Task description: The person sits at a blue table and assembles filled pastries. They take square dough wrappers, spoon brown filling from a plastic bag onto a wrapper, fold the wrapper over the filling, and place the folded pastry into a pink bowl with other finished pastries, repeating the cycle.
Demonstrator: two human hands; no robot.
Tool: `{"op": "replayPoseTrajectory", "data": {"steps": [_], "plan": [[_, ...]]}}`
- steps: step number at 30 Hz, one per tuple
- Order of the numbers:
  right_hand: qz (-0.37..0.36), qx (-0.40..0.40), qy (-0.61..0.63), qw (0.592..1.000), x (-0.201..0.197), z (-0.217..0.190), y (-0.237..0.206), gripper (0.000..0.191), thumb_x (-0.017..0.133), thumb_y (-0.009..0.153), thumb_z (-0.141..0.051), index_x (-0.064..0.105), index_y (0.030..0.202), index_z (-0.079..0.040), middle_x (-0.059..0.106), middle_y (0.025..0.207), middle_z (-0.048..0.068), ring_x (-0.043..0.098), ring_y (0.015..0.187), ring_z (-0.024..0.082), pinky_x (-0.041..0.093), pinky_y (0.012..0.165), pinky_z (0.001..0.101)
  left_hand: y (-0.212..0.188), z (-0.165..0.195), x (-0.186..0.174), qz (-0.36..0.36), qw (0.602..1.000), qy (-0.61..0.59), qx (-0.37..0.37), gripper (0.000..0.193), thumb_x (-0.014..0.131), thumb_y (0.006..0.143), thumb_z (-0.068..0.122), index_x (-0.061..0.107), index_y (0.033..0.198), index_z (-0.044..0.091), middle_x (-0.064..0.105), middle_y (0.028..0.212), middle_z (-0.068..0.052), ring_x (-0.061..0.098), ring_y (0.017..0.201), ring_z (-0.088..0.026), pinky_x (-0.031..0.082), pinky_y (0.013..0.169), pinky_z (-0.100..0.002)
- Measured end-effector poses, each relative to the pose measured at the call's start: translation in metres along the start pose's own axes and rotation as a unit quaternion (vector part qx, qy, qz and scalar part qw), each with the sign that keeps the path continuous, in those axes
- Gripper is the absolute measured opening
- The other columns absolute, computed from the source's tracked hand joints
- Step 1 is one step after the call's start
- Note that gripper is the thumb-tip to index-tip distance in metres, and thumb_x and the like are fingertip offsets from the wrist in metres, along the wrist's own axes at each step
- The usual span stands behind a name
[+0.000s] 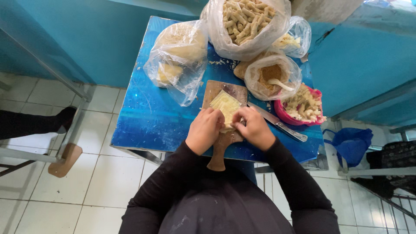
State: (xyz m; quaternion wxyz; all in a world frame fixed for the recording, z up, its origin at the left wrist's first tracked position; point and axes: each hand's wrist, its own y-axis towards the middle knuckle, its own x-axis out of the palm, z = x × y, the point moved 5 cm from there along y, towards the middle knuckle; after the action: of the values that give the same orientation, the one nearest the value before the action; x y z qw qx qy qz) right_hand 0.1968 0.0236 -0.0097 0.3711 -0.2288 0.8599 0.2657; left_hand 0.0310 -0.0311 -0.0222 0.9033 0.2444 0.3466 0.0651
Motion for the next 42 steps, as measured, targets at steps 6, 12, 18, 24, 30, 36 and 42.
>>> {"op": "replayPoseTrajectory", "data": {"steps": [6,12,18,24,30,36,42], "plan": [[0.015,-0.108,-0.071,0.992,-0.002,-0.022,-0.015,0.015,0.068,0.083,-0.008,0.070,0.098,-0.009,0.070,0.098,0.008,0.060,0.097,0.032,0.045,0.086,0.0423,-0.005,0.006,0.009,-0.027,0.997,0.042,0.052,0.012,0.065,0.080,0.007,0.066,0.092,0.010,0.063,0.090,-0.009,0.061,0.095,-0.033,0.051,0.083,-0.041],[0.022,-0.109,-0.082,0.990,0.001,-0.017,-0.007,0.007,0.071,0.084,-0.012,0.072,0.091,-0.009,0.070,0.090,0.008,0.062,0.091,0.031,0.046,0.083,0.0413,-0.002,0.004,0.013,-0.054,0.995,0.072,0.045,0.007,0.067,0.083,0.010,0.065,0.089,0.008,0.064,0.088,-0.012,0.062,0.092,-0.034,0.050,0.079,-0.044],[-0.046,0.020,0.029,0.998,0.000,0.012,0.013,0.009,0.075,0.080,-0.014,0.071,0.084,-0.007,0.069,0.082,0.010,0.062,0.080,0.029,0.049,0.072,0.0401,0.010,-0.009,0.006,-0.012,1.000,-0.002,0.006,0.007,0.068,0.079,0.008,0.064,0.085,0.007,0.065,0.084,-0.012,0.063,0.087,-0.037,0.050,0.077,-0.046],[0.005,-0.066,-0.041,0.997,-0.001,-0.008,0.001,0.017,0.065,0.077,-0.003,0.071,0.092,-0.008,0.069,0.091,0.009,0.059,0.090,0.031,0.048,0.082,0.0401,0.004,0.001,0.005,-0.019,0.998,0.001,0.058,0.011,0.063,0.082,0.001,0.066,0.088,0.009,0.064,0.088,-0.012,0.061,0.092,-0.036,0.050,0.082,-0.044],[0.009,-0.092,-0.083,0.992,-0.002,-0.017,-0.003,0.009,0.071,0.082,-0.009,0.071,0.090,-0.010,0.069,0.090,0.007,0.059,0.092,0.031,0.045,0.085,0.0418,0.004,0.002,0.008,-0.034,0.998,0.027,0.040,0.008,0.065,0.084,0.004,0.064,0.092,0.006,0.063,0.089,-0.012,0.060,0.093,-0.034,0.049,0.082,-0.044],[0.053,-0.073,-0.079,0.993,-0.002,-0.011,0.005,0.008,0.071,0.082,-0.008,0.072,0.090,-0.010,0.067,0.091,0.009,0.058,0.093,0.033,0.046,0.084,0.0412,0.005,0.005,0.004,0.025,0.996,0.073,0.043,0.009,0.065,0.080,0.005,0.065,0.088,0.010,0.062,0.089,-0.013,0.060,0.091,-0.035,0.048,0.078,-0.044],[0.030,-0.077,-0.070,0.994,0.000,-0.013,0.001,0.010,0.070,0.080,-0.009,0.070,0.090,-0.010,0.069,0.093,0.006,0.059,0.095,0.030,0.046,0.087,0.0418,0.001,0.002,0.004,0.000,0.999,0.019,0.035,0.014,0.065,0.084,0.006,0.060,0.097,0.003,0.063,0.092,-0.013,0.059,0.091,-0.036,0.047,0.080,-0.046]]}}
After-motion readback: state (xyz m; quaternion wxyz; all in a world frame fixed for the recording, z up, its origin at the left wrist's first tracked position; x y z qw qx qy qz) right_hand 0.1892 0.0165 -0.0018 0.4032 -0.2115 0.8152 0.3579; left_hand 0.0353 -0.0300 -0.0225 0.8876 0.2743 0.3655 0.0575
